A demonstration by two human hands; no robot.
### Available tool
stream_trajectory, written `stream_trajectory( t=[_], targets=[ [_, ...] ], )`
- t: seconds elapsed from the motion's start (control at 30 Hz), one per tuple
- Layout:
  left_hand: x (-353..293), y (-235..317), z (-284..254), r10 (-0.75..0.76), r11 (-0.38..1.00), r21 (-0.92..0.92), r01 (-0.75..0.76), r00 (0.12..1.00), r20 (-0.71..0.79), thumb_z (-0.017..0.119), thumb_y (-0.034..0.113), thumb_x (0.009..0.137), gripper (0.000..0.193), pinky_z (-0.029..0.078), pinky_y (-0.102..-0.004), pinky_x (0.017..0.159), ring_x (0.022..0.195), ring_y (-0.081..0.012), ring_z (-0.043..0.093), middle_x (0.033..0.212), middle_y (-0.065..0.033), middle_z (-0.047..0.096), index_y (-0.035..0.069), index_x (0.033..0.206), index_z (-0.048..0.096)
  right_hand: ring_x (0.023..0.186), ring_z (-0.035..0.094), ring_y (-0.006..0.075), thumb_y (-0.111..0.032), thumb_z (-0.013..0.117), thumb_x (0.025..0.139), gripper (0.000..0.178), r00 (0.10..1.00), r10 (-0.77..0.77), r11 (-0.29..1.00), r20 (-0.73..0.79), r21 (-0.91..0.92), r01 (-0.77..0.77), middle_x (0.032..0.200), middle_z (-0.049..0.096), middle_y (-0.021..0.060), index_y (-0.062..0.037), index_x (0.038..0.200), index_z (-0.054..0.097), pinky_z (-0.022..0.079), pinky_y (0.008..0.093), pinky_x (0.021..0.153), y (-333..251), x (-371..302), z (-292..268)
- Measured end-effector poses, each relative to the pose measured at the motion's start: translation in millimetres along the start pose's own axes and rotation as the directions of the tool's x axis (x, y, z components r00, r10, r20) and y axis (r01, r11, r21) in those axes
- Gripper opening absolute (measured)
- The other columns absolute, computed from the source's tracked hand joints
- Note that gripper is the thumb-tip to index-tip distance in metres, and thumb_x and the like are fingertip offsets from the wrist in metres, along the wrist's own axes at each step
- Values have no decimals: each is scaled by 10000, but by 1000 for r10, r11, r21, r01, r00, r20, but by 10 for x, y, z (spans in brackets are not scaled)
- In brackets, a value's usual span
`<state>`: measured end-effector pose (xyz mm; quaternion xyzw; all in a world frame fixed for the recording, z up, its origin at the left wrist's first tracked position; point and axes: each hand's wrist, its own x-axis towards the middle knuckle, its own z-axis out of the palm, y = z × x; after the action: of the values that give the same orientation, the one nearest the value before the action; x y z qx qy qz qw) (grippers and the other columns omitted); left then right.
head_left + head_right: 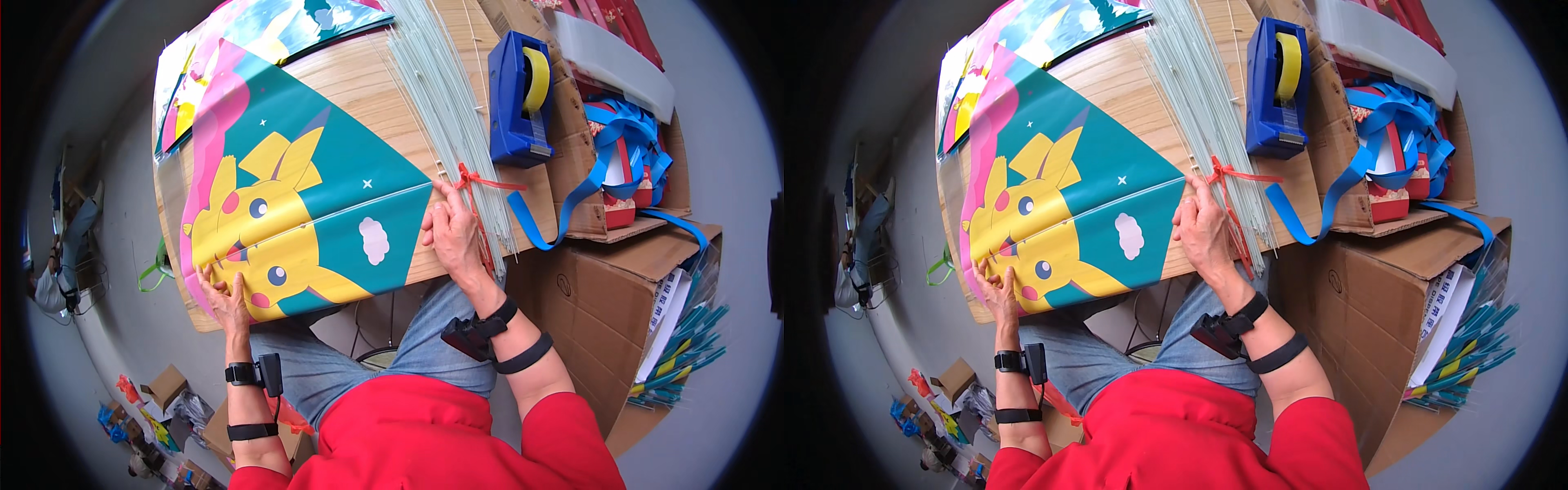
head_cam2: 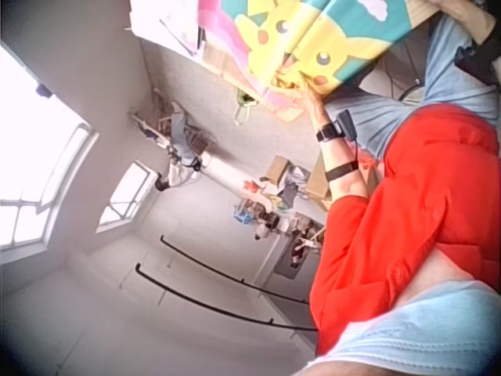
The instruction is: The person assembles a Pikachu-themed kite by inserting a clear plastic rod into a sleeve on the kite fabric. They smooth the fabric, insert the rod, and adjust the kite's position on the table.
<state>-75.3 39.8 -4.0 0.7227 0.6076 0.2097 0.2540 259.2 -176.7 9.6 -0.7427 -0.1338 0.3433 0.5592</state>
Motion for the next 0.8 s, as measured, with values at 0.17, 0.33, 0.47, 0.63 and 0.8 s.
stream_trajectory(
  t=[0.17,0.33,0.47,0.63,0.8],
  targets=[
    [-2,16,0,-6,1000,-5,6,1000,4,732,149,819,859,455,-292,778,888,-166,433,1389,-57,448,57,1499,215,505,549,81,-105,398,956,408,1000,-25,999,-19,36,25,651,583,34,57,1330,418,472,229,486,24,-4,-7],
    [1,0,-1,-8,1000,-7,8,1000,-1,732,149,819,857,458,-297,784,897,-173,437,1390,-59,448,58,1498,217,505,549,81,-98,400,954,414,999,-28,999,-21,38,29,656,581,32,61,1337,404,474,225,486,23,-3,-4],
    [-5,21,4,-16,1000,-16,16,1000,4,730,147,819,854,459,-299,789,899,-177,439,1388,-59,449,60,1497,219,497,557,114,-86,378,943,417,1000,-19,999,-24,28,20,638,574,55,48,1336,405,485,260,504,0,-9,-2],
    [1,9,0,-21,999,-24,22,1000,3,728,141,820,852,459,-297,793,909,-179,442,1386,-58,450,69,1499,218,493,558,116,-89,375,939,422,1000,-8,999,-18,40,8,641,575,54,46,1337,403,482,258,492,-19,-10,6],
    [8,-20,-4,-20,1000,-23,20,1000,14,729,140,819,857,457,-308,816,925,-186,451,1392,-63,449,68,1500,214,488,559,119,-100,368,936,426,1000,-15,1000,0,24,15,637,577,58,41,1337,404,482,260,485,4,1,7]
  ],
)
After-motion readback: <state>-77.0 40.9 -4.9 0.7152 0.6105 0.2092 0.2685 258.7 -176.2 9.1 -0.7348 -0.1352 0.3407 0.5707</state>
